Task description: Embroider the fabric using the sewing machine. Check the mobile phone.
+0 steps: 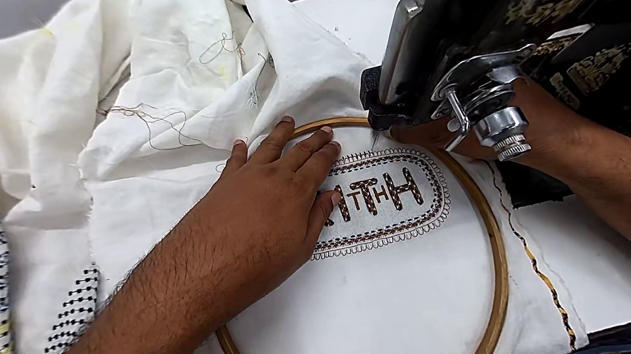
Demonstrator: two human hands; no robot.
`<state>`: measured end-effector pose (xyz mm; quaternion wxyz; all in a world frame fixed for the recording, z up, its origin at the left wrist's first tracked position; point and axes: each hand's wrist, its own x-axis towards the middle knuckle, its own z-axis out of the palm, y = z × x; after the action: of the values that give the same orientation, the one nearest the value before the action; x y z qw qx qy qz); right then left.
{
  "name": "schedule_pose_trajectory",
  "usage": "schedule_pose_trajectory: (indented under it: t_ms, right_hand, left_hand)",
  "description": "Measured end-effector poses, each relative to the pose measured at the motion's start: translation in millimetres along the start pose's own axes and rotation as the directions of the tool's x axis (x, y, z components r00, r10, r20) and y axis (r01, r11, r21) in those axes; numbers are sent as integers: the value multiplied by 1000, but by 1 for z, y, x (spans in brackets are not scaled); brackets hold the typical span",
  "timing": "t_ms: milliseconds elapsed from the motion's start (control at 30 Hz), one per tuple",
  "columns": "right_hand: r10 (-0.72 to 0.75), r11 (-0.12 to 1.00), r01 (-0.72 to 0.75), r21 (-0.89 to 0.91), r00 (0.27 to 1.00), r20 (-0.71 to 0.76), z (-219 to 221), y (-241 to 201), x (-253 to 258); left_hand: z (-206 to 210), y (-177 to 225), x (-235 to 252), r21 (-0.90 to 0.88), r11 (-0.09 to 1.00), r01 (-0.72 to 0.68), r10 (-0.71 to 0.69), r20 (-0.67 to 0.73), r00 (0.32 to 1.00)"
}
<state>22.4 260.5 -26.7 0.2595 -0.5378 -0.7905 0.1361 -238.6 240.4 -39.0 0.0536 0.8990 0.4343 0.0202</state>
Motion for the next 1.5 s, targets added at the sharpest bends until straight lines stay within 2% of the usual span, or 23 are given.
schedule_pose_trajectory:
  t_ms: [133,333,867,1067,1367,1500]
  right_hand:
    - [-31,999,30,-18,999,-21,2,4,1]
    - [10,1000,-10,-29,1000,4,1,-2,0]
    - [-5,999,4,-40,1000,-30,10,9,5]
    - [-91,996,89,-20,990,-112,20,20,7]
    - [-37,999,38,25,999,-29,10,12,5]
    - [-55,998,55,3,997,-53,12,12,5]
  left_hand:
    - [-2,0,0,-8,1000,4,-4,13,1000]
    - [0,-2,1,-2,1000,-2,2,-1,1000]
    - [0,-4,1,6,1000,0,0,-3,1000]
    - [1,-5,1,2,1000,10,-10,-5,1000]
    - [-3,-1,-2,6,1000,8,-8,14,1000]
    - [-2,-2,-2,10,1000,4,-4,7,1000]
